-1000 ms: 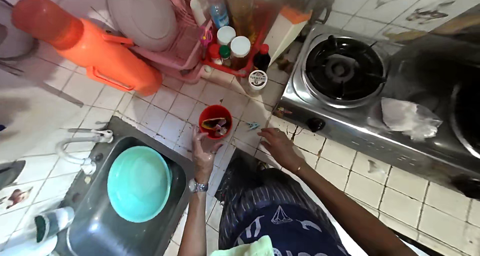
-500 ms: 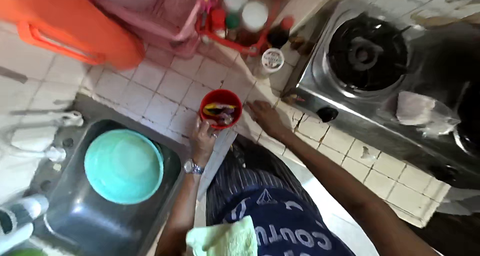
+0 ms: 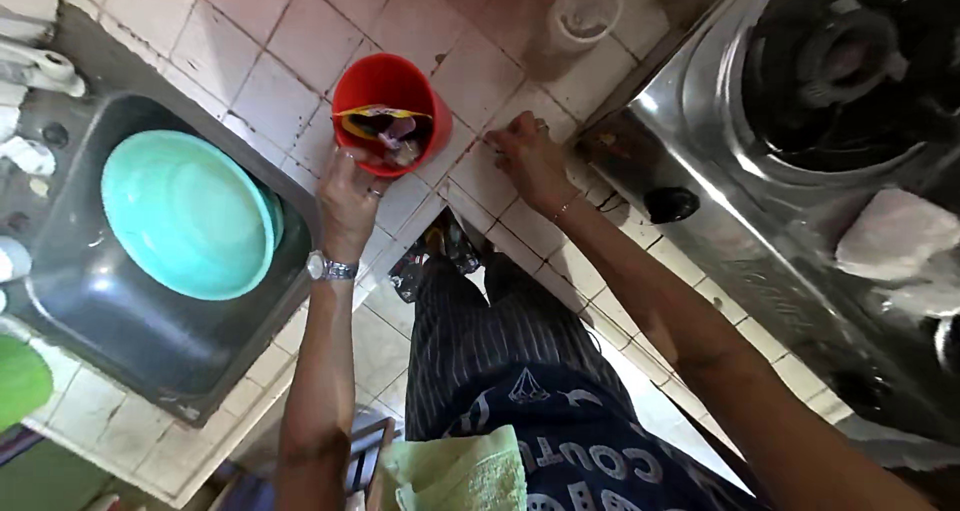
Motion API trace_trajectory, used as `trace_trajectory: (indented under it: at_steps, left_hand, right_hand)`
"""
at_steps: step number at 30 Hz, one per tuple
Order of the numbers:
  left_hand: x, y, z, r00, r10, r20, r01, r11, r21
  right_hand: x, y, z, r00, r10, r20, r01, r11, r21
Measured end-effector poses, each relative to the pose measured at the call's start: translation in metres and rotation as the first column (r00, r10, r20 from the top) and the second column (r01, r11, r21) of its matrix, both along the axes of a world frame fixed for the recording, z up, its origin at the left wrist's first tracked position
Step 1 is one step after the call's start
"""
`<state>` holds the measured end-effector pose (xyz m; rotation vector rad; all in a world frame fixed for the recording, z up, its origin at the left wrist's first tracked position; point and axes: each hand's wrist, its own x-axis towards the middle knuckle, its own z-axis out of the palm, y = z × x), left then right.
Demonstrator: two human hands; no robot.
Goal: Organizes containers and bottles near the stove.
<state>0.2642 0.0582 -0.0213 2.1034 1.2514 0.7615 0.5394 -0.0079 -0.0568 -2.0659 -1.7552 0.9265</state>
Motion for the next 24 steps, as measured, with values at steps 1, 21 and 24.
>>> trace_trajectory:
  at_steps: [1, 21, 24]
  left_hand:
    - [-0.003, 0.000, -0.002, 1.000, 0.010, -0.008, -0.010, 1.000, -0.017]
    - [-0.015, 0.024, 0.027, 0.978, -0.138, -0.156, 0.129, 0.989, -0.065]
    - [-0.017, 0.010, 0.041, 0.957, -0.192, -0.218, 0.180, 0.981, -0.073]
  right_hand:
    - [0.001, 0.000, -0.001, 1.000, 0.001, 0.003, -0.001, 1.000, 0.000]
    - [-0.017, -0.007, -0.008, 0.989, -0.134, 0.061, 0.125, 0.984, 0.124]
    - [-0.017, -0.010, -0.006, 0.991, -0.112, 0.075, 0.104, 0.989, 0.109]
